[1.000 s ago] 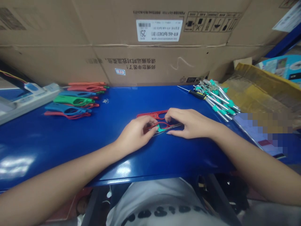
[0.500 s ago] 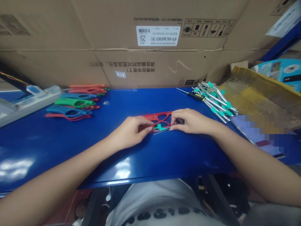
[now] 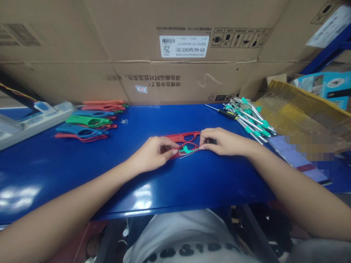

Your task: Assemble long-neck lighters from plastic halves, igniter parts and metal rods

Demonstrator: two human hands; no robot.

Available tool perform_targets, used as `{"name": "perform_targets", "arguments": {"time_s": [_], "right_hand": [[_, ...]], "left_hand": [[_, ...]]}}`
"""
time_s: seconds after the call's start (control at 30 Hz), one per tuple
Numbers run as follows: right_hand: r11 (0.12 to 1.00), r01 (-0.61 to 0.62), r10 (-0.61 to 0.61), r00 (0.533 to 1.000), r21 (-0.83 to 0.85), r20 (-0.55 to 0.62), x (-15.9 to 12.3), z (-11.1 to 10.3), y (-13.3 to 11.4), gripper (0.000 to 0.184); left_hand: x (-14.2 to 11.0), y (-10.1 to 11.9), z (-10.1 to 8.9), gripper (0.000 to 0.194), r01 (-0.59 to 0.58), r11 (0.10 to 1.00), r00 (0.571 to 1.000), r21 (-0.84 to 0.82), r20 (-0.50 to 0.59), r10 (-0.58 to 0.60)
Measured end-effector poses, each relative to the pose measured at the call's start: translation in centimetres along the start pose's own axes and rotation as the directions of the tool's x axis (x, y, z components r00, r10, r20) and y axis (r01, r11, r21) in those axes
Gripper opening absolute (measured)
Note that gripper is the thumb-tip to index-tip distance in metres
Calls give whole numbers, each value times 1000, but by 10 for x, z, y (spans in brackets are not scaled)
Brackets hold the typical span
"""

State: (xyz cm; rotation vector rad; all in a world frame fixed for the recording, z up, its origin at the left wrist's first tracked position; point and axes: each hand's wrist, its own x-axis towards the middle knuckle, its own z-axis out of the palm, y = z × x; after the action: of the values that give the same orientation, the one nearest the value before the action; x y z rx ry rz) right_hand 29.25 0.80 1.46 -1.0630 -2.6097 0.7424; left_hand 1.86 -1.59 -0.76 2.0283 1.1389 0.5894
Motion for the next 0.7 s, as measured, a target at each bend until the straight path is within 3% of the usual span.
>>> {"name": "perform_targets", "arguments": {"time_s": [0.2,0.43,0.63,0.7], "right_hand": [[999,11,-9,999,-36,38,-1,-1,-3,12],[1000,5,-4,996,-8,90,-7,-10,-4,10],[997,71,-73,995,-30,-64,-8,-3,-6,12],[993,121,-121,991,-13,-62,-7,2,-9,12]], "left_hand": [[-2,5,-3,24,-93,985,995,145,51,86],[-8,6,-1,32,-249,852,968,460,99,230],[-10,11,-3,39,-366,754,925,546,121,361],[-10,13,-4,34,-415,721,903,555,151,403]]}}
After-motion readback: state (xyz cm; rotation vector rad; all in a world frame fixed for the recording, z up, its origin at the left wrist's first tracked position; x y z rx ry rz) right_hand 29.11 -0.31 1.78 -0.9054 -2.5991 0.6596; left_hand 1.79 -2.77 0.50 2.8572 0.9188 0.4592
